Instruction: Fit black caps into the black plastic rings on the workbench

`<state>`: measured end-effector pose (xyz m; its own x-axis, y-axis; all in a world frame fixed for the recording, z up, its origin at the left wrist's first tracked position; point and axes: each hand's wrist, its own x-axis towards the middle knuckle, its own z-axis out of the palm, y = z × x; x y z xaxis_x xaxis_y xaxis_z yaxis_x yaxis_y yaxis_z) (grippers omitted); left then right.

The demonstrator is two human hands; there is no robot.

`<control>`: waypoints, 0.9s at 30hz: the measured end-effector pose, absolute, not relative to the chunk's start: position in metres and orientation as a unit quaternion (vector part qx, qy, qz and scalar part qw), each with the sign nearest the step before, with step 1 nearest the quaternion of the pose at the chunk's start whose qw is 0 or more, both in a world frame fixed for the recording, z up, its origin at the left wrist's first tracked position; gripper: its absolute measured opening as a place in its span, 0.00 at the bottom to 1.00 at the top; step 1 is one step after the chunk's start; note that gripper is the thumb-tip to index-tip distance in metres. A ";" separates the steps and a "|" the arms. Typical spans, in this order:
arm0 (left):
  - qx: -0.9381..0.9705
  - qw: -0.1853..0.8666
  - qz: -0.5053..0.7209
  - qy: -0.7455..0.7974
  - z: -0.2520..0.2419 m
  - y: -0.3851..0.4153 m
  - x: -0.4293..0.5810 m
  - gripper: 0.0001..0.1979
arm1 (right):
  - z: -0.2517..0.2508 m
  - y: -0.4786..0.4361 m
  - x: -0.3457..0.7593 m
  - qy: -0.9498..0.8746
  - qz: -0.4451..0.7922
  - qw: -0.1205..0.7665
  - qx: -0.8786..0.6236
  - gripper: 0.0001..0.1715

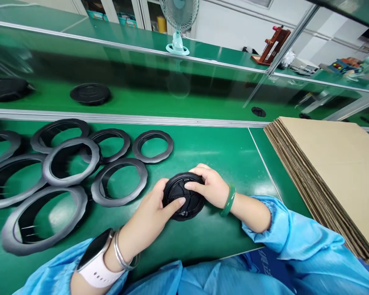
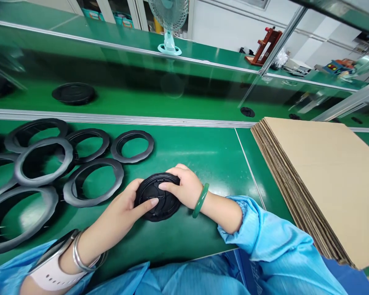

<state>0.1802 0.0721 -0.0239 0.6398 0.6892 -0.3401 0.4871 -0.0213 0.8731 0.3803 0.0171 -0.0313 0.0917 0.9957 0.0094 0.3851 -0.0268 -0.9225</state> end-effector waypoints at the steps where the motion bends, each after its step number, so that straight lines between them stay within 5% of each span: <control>1: 0.710 0.563 0.088 0.415 -0.023 0.072 0.180 0.20 | -0.031 0.017 0.380 -0.557 0.372 0.420 -0.612 0.08; 13: 0.701 0.574 0.103 0.410 -0.022 0.070 0.180 0.21 | -0.030 0.021 0.384 -0.572 0.376 0.407 -0.604 0.10; 18: 0.693 0.583 0.115 0.408 -0.024 0.071 0.181 0.19 | -0.023 0.018 0.386 -0.622 0.396 0.349 -0.579 0.31; 22: 0.713 0.545 0.126 0.422 -0.029 0.072 0.182 0.19 | -0.028 0.018 0.377 -0.604 0.320 0.326 -0.653 0.28; 27: 0.728 0.542 0.148 0.392 -0.020 0.070 0.182 0.21 | -0.038 0.025 0.391 -0.513 0.519 0.400 -0.554 0.28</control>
<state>0.1824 0.0703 -0.0196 0.6481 0.7322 -0.2093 0.4105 -0.1045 0.9058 0.3906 0.0249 -0.0382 -0.0649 0.9842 -0.1645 0.1542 -0.1530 -0.9761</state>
